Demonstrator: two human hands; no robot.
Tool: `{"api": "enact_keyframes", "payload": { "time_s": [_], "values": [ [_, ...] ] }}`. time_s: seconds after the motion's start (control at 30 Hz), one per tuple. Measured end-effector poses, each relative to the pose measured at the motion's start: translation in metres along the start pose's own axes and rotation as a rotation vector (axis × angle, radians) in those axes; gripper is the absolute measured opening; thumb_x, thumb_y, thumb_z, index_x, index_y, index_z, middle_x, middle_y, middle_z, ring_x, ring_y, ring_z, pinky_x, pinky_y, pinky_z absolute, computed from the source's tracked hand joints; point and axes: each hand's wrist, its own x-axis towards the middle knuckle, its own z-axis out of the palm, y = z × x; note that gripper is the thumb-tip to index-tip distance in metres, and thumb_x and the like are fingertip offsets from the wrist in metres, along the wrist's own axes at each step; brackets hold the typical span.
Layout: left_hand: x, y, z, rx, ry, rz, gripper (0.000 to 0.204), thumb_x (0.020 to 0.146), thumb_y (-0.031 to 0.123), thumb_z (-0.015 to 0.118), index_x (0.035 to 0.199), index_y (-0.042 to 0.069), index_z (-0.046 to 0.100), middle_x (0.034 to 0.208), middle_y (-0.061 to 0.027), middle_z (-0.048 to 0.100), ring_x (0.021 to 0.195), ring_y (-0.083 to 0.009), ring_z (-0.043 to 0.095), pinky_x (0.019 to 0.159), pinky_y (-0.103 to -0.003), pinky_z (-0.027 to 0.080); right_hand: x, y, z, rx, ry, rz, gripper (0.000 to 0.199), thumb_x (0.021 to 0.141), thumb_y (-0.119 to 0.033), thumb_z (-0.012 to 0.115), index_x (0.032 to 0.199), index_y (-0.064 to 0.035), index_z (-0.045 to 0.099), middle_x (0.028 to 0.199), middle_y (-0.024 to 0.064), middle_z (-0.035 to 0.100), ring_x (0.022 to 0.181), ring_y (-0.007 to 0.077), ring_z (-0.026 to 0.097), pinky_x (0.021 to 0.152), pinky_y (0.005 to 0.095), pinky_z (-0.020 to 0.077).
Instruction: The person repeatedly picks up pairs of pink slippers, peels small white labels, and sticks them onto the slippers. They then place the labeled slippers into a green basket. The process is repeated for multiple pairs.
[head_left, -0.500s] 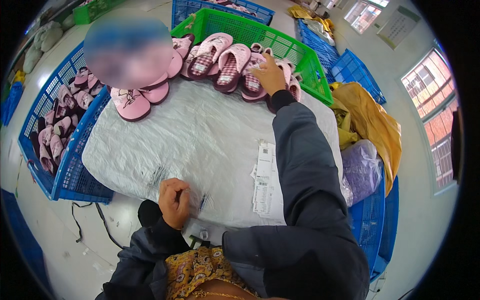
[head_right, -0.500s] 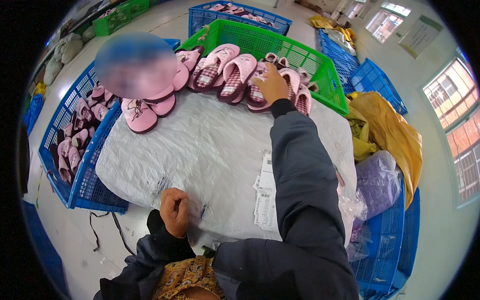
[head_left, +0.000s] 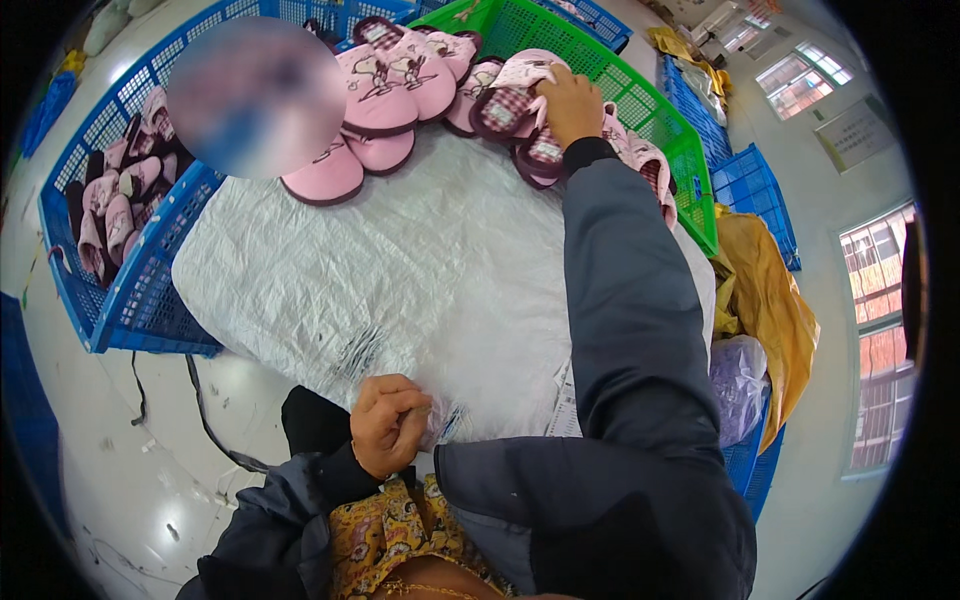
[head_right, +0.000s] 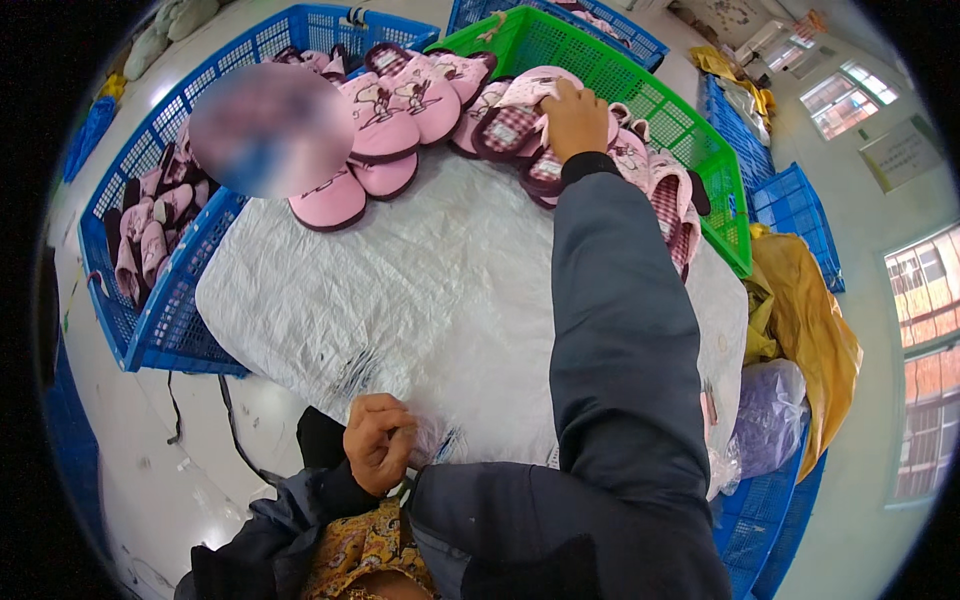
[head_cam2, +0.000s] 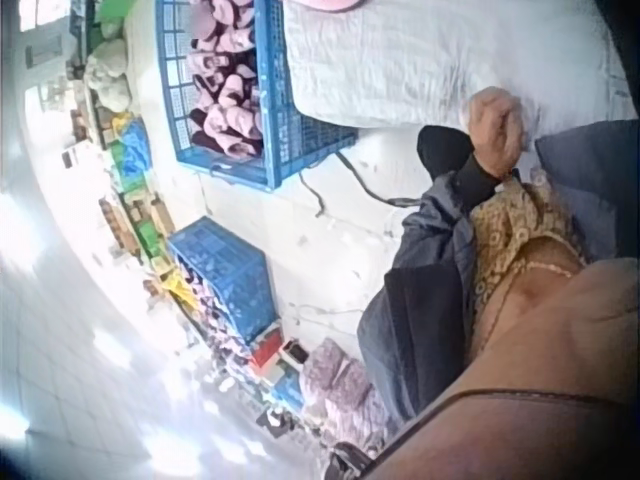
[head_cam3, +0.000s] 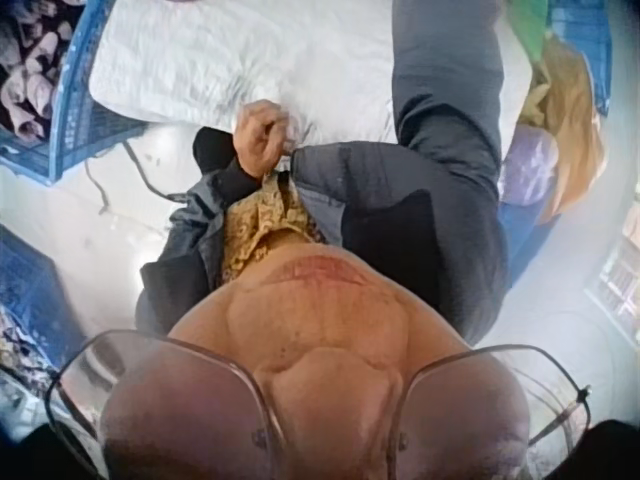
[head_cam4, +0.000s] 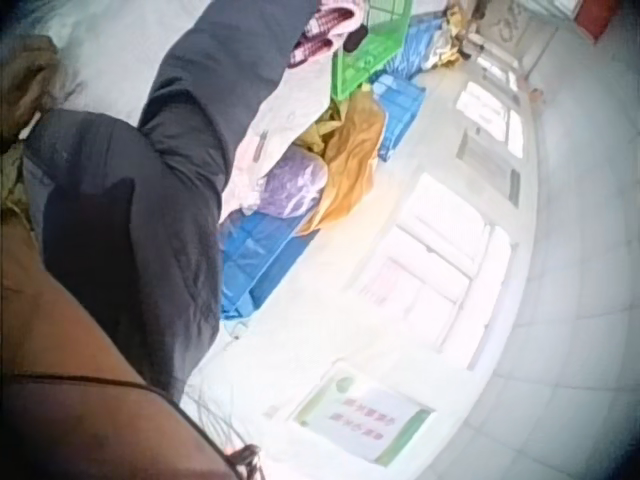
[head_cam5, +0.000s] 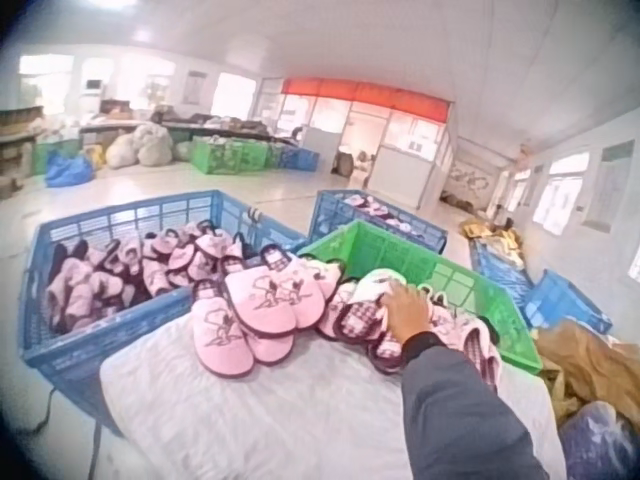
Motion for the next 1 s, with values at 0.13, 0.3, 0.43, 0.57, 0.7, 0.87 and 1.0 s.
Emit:
{"api": "enact_keyframes", "payload": {
  "time_s": [0.13, 0.3, 0.43, 0.57, 0.7, 0.87, 1.0],
  "values": [
    [0.0, 0.004, -0.001, -0.028, 0.005, -0.048, 0.021, 0.081, -0.009, 0.066, 0.098, 0.001, 0.064, 0.1, -0.0122, 0.058, 0.076, -0.0172, 0.055, 0.063, -0.026, 0.044, -0.012, -0.004, -0.035, 0.038, 0.06, -0.039, 0.017, 0.082, -0.015, 0.06, 0.095, -0.0183, 0.069, 0.115, 0.0021, 0.061, 0.099, 0.0261, 0.059, 0.082, 0.041, 0.0434],
    [0.001, -0.005, 0.002, -0.01, 0.04, 0.03, 0.023, 0.09, 0.006, 0.062, 0.112, 0.0, 0.057, 0.11, -0.0145, 0.054, 0.096, -0.0216, 0.053, 0.082, -0.031, 0.044, -0.056, -0.04, -0.151, 0.221, 0.079, -0.108, 0.019, 0.081, -0.01, 0.058, 0.097, -0.0118, 0.069, 0.114, 0.0059, 0.062, 0.101, 0.0271, 0.059, 0.081, 0.0392, 0.0431],
    [-0.002, -0.017, 0.009, -0.169, 0.164, -0.011, 0.038, 0.099, 0.021, 0.051, 0.13, -0.001, 0.049, 0.134, -0.0162, 0.048, 0.124, -0.0257, 0.047, 0.101, -0.038, 0.04, -0.124, -0.101, -0.243, 0.353, 0.007, -0.091, 0.014, 0.08, -0.014, 0.058, 0.089, -0.0092, 0.068, 0.114, 0.0073, 0.062, 0.097, 0.025, 0.058, 0.079, 0.0394, 0.0424],
    [0.004, -0.018, 0.015, -0.242, 0.212, -0.016, 0.038, 0.105, 0.021, 0.041, 0.135, -0.002, 0.045, 0.143, -0.0156, 0.045, 0.13, -0.0248, 0.045, 0.106, -0.04, 0.038, -0.19, -0.15, -0.294, 0.487, -0.052, -0.019, 0.007, 0.078, -0.015, 0.058, 0.078, -0.0087, 0.063, 0.112, 0.0077, 0.06, 0.095, 0.0247, 0.056, 0.082, 0.0397, 0.0413],
    [0.005, -0.024, 0.014, -0.204, 0.183, -0.023, 0.037, 0.104, 0.02, 0.045, 0.133, -0.002, 0.047, 0.14, -0.0154, 0.047, 0.127, -0.0234, 0.047, 0.108, -0.037, 0.036, -0.233, -0.186, -0.305, 0.485, -0.086, 0.079, 0.011, 0.078, -0.017, 0.059, 0.083, -0.0101, 0.066, 0.115, 0.0073, 0.059, 0.1, 0.025, 0.054, 0.087, 0.0394, 0.0403],
    [0.01, -0.035, 0.012, -0.045, 0.087, 0.041, 0.032, 0.101, 0.014, 0.049, 0.128, -0.004, 0.049, 0.139, -0.0157, 0.046, 0.126, -0.0239, 0.046, 0.109, -0.037, 0.035, -0.249, -0.178, -0.34, 0.604, 0.031, 0.24, 0.023, 0.081, -0.014, 0.061, 0.102, -0.0112, 0.068, 0.123, 0.0067, 0.058, 0.11, 0.0277, 0.053, 0.093, 0.043, 0.0412],
    [0.008, -0.038, 0.013, -0.046, 0.134, 0.011, 0.031, 0.101, 0.013, 0.051, 0.126, -0.004, 0.052, 0.132, -0.0149, 0.051, 0.123, -0.0232, 0.049, 0.106, -0.035, 0.037, -0.299, -0.111, -0.324, 0.463, 0.062, 0.469, 0.024, 0.079, -0.013, 0.062, 0.102, -0.0124, 0.069, 0.114, 0.0079, 0.063, 0.105, 0.0295, 0.057, 0.089, 0.0451, 0.0441]
  ]
}}
